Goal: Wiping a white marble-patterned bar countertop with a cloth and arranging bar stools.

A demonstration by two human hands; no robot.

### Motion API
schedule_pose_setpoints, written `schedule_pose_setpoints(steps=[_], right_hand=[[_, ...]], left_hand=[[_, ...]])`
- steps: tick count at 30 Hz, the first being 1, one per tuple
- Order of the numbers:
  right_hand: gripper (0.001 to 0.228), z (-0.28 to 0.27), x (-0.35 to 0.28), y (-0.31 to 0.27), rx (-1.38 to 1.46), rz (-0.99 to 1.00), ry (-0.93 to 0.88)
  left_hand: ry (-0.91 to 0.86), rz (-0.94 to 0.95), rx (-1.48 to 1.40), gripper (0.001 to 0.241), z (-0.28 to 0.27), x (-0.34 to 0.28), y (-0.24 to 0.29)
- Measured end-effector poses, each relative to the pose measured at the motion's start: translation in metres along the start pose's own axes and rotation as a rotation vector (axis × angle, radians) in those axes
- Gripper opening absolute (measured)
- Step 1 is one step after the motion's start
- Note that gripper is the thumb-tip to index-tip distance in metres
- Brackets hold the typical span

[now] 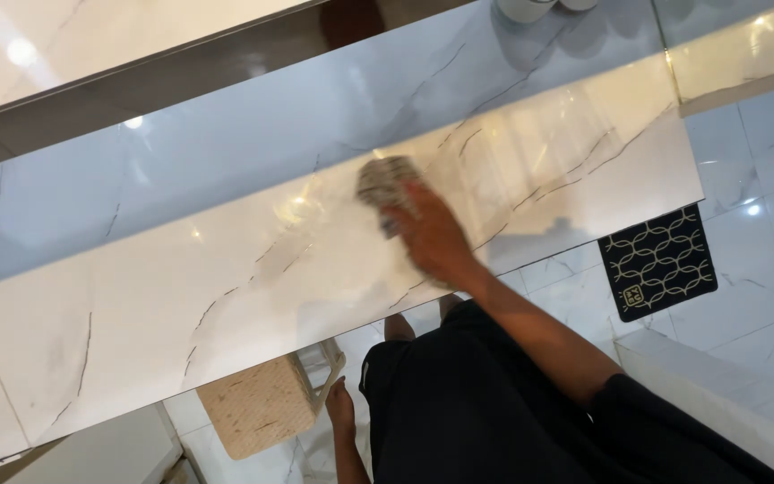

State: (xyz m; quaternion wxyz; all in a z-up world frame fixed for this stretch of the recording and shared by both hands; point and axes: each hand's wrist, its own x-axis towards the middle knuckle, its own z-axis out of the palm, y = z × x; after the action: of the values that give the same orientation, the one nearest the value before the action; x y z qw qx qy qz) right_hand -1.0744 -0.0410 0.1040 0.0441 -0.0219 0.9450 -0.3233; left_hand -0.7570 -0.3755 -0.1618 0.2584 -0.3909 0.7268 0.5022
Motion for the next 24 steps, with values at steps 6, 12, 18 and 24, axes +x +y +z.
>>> schedule_pose_setpoints(steps=[6, 12, 18, 24], right_hand=[[0.049, -0.107, 0.010, 0.129, -0.116, 0.143, 0.332], [0.044, -0.097, 0.000, 0.098, -0.103, -0.053, 0.217], [0.038, -0.087, -0.041, 0.096, -0.090, -0.141, 0.169], [0.042, -0.157, -0.051, 0.273, -0.147, 0.174, 0.410]], left_hand=[[0.042, 0.044, 0.030, 0.040, 0.036, -0.032, 0.002], [0.011, -0.066, 0.226, 0.046, 0.053, -0.070, -0.046], [-0.394, 0.048, 0.859, 0.047, 0.072, -0.063, -0.075], [-0.045, -0.163, -0.029, 0.046, 0.088, -0.070, -0.042]])
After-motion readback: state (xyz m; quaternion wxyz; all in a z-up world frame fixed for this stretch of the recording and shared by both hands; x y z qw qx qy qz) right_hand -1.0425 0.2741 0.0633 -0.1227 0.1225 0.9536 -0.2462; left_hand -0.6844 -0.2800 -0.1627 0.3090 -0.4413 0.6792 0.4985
